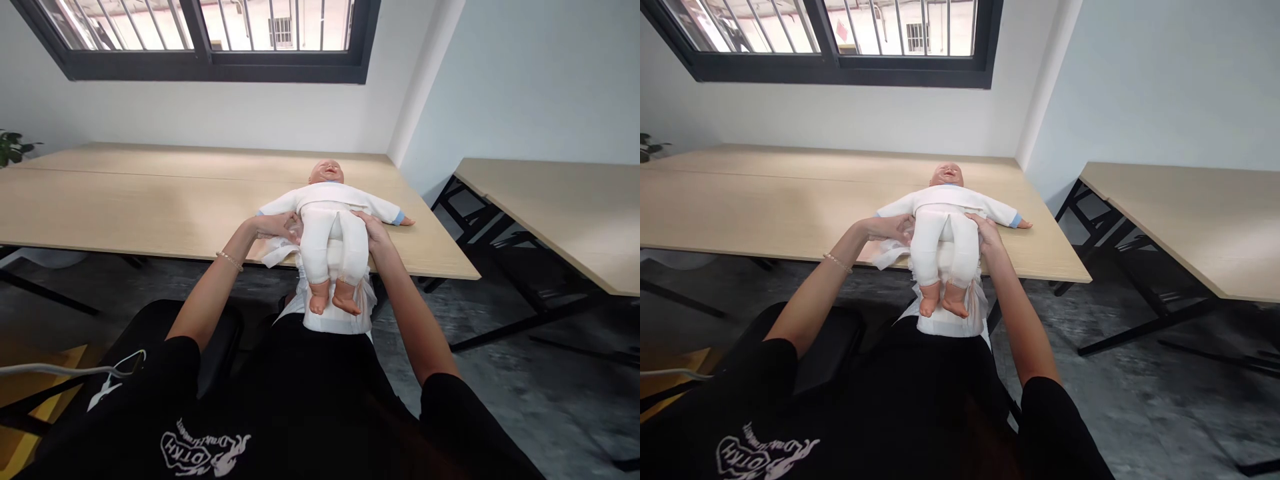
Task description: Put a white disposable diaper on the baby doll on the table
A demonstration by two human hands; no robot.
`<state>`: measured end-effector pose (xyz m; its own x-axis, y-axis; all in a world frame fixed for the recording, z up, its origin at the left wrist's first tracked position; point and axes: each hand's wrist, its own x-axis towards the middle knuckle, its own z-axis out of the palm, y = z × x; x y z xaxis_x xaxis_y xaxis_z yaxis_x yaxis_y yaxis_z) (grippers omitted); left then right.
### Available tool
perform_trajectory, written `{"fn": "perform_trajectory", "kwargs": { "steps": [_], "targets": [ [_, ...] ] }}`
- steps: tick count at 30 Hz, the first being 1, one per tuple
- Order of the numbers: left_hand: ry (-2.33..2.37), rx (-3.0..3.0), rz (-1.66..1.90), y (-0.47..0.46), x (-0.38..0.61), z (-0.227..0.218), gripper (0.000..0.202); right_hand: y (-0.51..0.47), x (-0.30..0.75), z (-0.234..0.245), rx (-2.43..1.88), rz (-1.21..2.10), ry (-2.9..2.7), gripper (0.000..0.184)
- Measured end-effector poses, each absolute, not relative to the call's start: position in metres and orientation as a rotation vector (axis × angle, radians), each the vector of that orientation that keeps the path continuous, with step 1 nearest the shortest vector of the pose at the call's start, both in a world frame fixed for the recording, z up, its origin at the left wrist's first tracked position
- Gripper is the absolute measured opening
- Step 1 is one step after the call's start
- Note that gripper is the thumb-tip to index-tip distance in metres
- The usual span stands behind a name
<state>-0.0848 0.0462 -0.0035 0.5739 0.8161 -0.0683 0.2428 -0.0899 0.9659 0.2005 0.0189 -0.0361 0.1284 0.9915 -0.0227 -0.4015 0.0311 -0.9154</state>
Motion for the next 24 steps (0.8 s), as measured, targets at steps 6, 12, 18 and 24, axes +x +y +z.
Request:
{"fn": "perform_trajectory", "kwargs": {
  "steps": [6, 12, 18, 24],
  "targets": [
    [1.009, 1.686, 0.547, 0.066, -0.092, 0.003, 0.047, 0.020, 0.199, -0.037, -0.933, 1.285, -0.785, 0.025],
    [1.153, 1.507, 0.795, 0.070, -0.096, -0.002, 0.039, 0.020, 0.200, -0.038, -0.971, 1.247, -0.768, 0.027],
    [1.246, 1.948, 1.173, 0.028, -0.070, -0.010, 0.009, 0.018, 0.198, -0.036, -0.973, 1.240, -0.788, 0.025],
    [1.163, 2.103, 1.070, -0.011, -0.056, -0.012, 0.019, 0.015, 0.196, -0.034, -0.992, 1.253, -0.747, 0.023]
  ]
}}
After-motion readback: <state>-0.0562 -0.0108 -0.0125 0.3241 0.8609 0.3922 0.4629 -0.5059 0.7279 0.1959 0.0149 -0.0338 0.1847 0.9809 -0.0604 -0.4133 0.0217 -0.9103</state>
